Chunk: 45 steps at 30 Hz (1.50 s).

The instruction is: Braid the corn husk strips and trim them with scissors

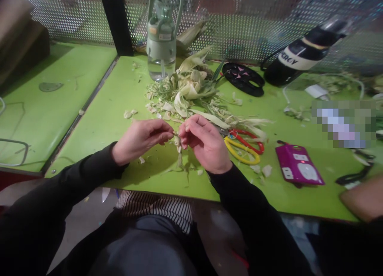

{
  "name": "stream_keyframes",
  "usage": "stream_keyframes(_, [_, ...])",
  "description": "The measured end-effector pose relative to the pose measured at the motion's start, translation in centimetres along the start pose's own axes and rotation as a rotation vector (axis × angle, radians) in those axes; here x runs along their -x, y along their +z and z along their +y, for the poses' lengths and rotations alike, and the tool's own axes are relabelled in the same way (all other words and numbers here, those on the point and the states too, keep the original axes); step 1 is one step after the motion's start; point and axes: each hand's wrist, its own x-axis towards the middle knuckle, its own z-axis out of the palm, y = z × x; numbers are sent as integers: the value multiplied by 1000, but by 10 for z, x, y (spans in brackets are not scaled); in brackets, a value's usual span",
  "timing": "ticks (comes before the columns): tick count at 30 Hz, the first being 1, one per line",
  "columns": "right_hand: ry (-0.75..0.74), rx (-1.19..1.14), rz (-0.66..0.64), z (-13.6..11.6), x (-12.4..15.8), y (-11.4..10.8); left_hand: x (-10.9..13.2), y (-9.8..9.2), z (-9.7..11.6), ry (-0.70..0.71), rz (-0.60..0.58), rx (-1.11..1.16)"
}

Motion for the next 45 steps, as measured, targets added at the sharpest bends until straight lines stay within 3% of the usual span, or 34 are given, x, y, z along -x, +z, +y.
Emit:
stream_keyframes(4, [25,-31,-29,-1,2,3,3,-2,2,110,-7,-176])
stream_keyframes(8, [77,-12,-63,-1,6,7,5,3,-4,303,137,-379])
stream_keyframes(10, [113,-4,-83,0,6,6,5,4,-8,326,172,-424])
stream_keyframes(13, [110,23,-39,1,3,1,3,0,-9,230,129,-288])
stream_keyframes(16, [71,45,46,2,0,-3,0,-7,-2,51,-11,101])
stream_keyframes(20, [87,41,25,2,0,0,-1,-11,6,-123,-134,492])
stream_keyframes(23, [98,20,25,1,1,3,-1,-13,6,-164,-126,477])
stream_keyframes(28, [62,-41,46,-2,-1,1,-2,-16,6,39,-18,57])
stream_keyframes(32, [77,-56,-11,-3,-2,0,-2,-18,7,65,-79,-92])
stream_keyframes(34, [67,-33,-2,-3,-2,0,-2,-19,8,28,-105,-19])
stream_keyframes(40, [111,108,27,2,0,0,0,-17,9,-236,-140,578])
stream_keyframes(45, [122,171,42,4,-1,0,-2,-13,9,-348,-164,752])
